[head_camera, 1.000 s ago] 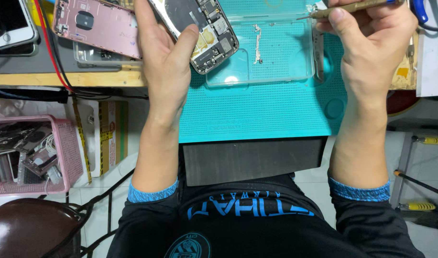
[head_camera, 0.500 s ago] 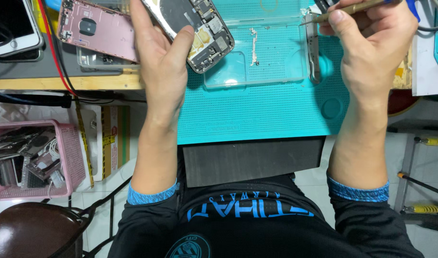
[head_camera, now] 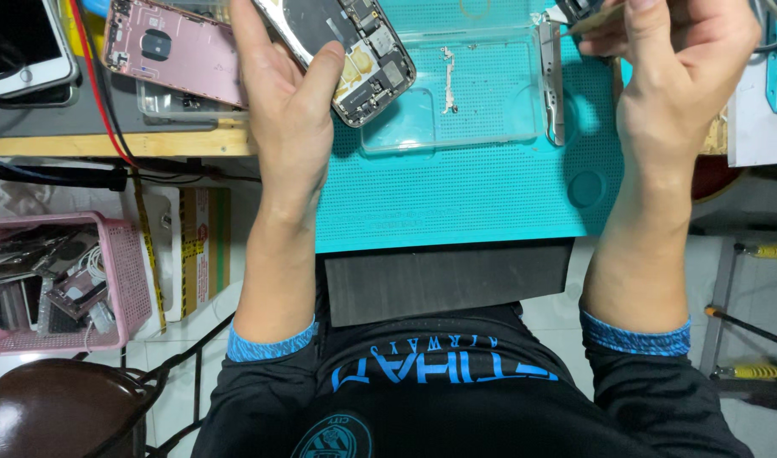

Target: The person repairs a smartphone at a workbench, using a screwdriver to unscrew and re-tighten screws on the disassembled phone frame and handle small internal components. They then align the screen assembly onto the frame and press it closed by hand.

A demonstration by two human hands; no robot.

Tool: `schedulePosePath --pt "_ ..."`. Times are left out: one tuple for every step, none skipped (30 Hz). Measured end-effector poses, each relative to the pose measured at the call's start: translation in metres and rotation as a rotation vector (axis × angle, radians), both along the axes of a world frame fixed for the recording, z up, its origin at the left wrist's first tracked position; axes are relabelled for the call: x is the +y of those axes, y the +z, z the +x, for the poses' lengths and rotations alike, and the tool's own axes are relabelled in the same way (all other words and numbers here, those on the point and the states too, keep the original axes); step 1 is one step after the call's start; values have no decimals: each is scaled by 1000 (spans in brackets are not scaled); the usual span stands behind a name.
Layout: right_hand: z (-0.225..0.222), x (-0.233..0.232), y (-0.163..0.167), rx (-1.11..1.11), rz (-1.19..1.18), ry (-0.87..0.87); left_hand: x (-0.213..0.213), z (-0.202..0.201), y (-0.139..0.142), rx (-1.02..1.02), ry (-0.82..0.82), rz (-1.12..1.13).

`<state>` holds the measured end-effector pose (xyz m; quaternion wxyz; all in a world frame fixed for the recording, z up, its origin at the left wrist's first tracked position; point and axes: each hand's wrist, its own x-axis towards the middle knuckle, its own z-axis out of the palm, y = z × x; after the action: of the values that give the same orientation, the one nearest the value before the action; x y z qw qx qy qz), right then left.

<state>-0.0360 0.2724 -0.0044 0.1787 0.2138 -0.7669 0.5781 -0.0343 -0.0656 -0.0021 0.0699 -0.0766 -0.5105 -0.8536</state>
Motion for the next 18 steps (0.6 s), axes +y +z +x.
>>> schedulePosePath --pt "0 -1 0 -8 -2 0 0 -1 0 4 2 4" --pt "1 -2 0 -16 -3 0 -1 -1 0 9 4 8" --pt "1 -3 1 -32 -8 -14 -1 -2 0 5 8 5" --pt "1 -3 2 -47 -12 -14 -2 -2 0 2 12 6" --pt "2 -4 4 -61 -16 -15 -2 -2 0 -2 16 7" --pt "1 -5 6 -74 -18 -1 -3 -2 0 -6 18 13" --pt "1 -6 8 -100 -28 -20 -2 -2 1 -15 26 22" --pt "2 -6 11 -125 -38 -39 -2 -2 1 -23 33 32" --pt "4 -8 12 -165 -58 -88 -3 -3 2 -38 47 44" --pt "5 -9 14 -179 -35 -138 -3 -2 3 -52 61 55" --pt "6 -11 15 -193 -13 -188 -4 -2 5 -42 73 60" --pt "7 -11 17 -181 52 -243 -6 0 6 -33 85 65" --pt "8 -12 19 -175 133 -283 -7 1 7 -24 96 70" --pt "9 -13 20 -168 215 -323 -7 2 9 -11 116 52" --pt "10 -14 22 -167 312 -348 -8 2 10 3 135 33" --pt "10 -15 24 -155 377 -356 -8 2 12 8 149 18" --pt "10 -15 26 -142 442 -364 -8 2 13 12 162 4" --pt "13 -16 29 -124 474 -354 -8 4 14 2 168 -7"
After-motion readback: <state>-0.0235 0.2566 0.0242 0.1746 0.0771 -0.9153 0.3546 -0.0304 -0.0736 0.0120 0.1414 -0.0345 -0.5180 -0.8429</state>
